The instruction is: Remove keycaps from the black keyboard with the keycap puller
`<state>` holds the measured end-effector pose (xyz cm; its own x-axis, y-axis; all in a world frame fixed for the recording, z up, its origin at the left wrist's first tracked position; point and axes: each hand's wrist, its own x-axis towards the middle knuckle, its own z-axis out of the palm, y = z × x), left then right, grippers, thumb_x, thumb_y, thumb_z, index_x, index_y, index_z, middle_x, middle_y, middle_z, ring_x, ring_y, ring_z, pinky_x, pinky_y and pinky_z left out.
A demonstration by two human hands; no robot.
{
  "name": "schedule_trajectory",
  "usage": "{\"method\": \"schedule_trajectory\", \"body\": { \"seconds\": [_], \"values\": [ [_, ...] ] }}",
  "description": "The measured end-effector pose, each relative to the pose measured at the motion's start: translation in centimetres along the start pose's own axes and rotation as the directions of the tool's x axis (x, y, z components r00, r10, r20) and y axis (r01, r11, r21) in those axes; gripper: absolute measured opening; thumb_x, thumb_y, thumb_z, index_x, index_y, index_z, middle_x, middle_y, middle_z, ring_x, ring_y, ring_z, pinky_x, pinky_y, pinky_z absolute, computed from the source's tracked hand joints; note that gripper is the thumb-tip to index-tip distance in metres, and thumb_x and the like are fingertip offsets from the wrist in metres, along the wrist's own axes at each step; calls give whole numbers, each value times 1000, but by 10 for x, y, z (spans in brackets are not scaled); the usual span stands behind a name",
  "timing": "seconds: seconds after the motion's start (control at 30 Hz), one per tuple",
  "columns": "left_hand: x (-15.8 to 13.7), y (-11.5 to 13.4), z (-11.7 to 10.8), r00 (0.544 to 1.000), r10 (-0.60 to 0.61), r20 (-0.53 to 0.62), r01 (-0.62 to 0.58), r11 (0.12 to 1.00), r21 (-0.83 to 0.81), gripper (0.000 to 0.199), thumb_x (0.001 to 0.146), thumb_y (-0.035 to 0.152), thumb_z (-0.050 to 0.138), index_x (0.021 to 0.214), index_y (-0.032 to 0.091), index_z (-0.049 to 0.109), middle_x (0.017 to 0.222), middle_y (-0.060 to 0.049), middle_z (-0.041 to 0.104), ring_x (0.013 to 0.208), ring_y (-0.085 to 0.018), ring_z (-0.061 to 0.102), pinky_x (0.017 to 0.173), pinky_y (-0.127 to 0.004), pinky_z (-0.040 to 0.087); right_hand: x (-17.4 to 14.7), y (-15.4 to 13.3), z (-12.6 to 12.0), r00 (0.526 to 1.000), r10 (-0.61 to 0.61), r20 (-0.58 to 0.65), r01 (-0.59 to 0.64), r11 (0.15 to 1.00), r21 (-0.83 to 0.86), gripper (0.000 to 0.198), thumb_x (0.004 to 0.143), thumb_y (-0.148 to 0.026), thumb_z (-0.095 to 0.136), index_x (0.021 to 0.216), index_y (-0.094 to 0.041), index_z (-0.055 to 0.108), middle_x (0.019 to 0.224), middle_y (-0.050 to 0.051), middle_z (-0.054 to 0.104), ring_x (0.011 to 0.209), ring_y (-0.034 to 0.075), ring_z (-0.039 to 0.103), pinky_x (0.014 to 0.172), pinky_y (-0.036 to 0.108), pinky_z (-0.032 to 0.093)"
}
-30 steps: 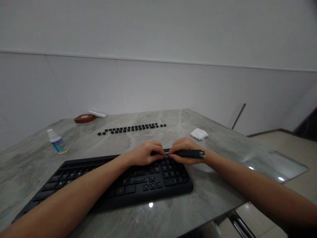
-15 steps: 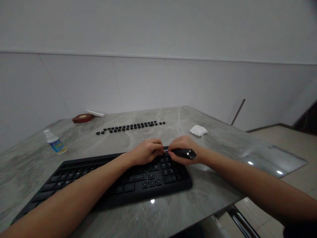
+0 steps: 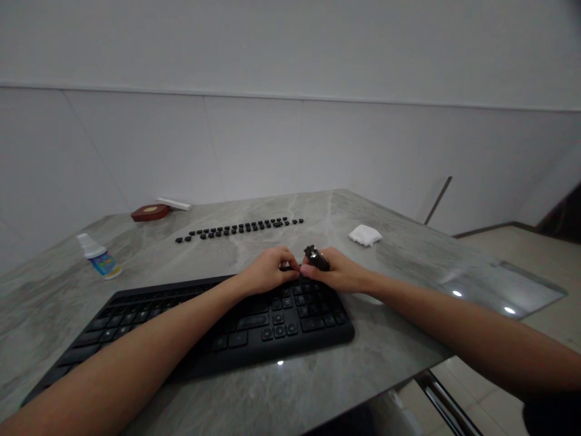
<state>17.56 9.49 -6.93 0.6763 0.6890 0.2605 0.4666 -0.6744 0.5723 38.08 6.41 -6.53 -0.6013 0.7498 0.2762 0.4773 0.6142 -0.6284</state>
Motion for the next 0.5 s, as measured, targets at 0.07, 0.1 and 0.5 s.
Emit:
{"method": "schedule_trajectory", "body": {
  "seconds": [0.07, 0.1, 0.5],
  "values": [
    [0, -1, 1, 1000, -9, -3, 9, 1000, 4, 7, 79, 21, 66, 75, 17, 70, 80, -3, 62, 75, -16, 56, 68, -26, 42, 1, -1, -4, 997, 35, 65, -38, 998, 57, 39, 90, -42, 46, 68, -14, 62, 58, -2, 50, 57, 10, 46, 53, 22, 33],
    [1, -1, 1, 1000, -13, -3, 13, 1000, 3, 8, 79, 21, 65, 75, 17, 70, 80, -3, 62, 75, -16, 56, 68, -26, 42, 2, -1, -5, 994, 54, 93, -61, 996, 65, 40, 89, -41, 46, 64, -14, 61, 55, -2, 48, 54, 9, 44, 52, 22, 32],
    [-1, 3, -1, 1000, -16, -2, 16, 999, 43, 3, 76, 14, 64, 73, 14, 65, 74, 0, 58, 69, -13, 54, 64, -23, 40, 8, -7, -5, 969, 215, 118, -208, 976, -68, 25, 68, -15, 52, 47, -16, 39, 48, -6, 29, 46, 5, 28, 43, 21, 21]
  ]
}}
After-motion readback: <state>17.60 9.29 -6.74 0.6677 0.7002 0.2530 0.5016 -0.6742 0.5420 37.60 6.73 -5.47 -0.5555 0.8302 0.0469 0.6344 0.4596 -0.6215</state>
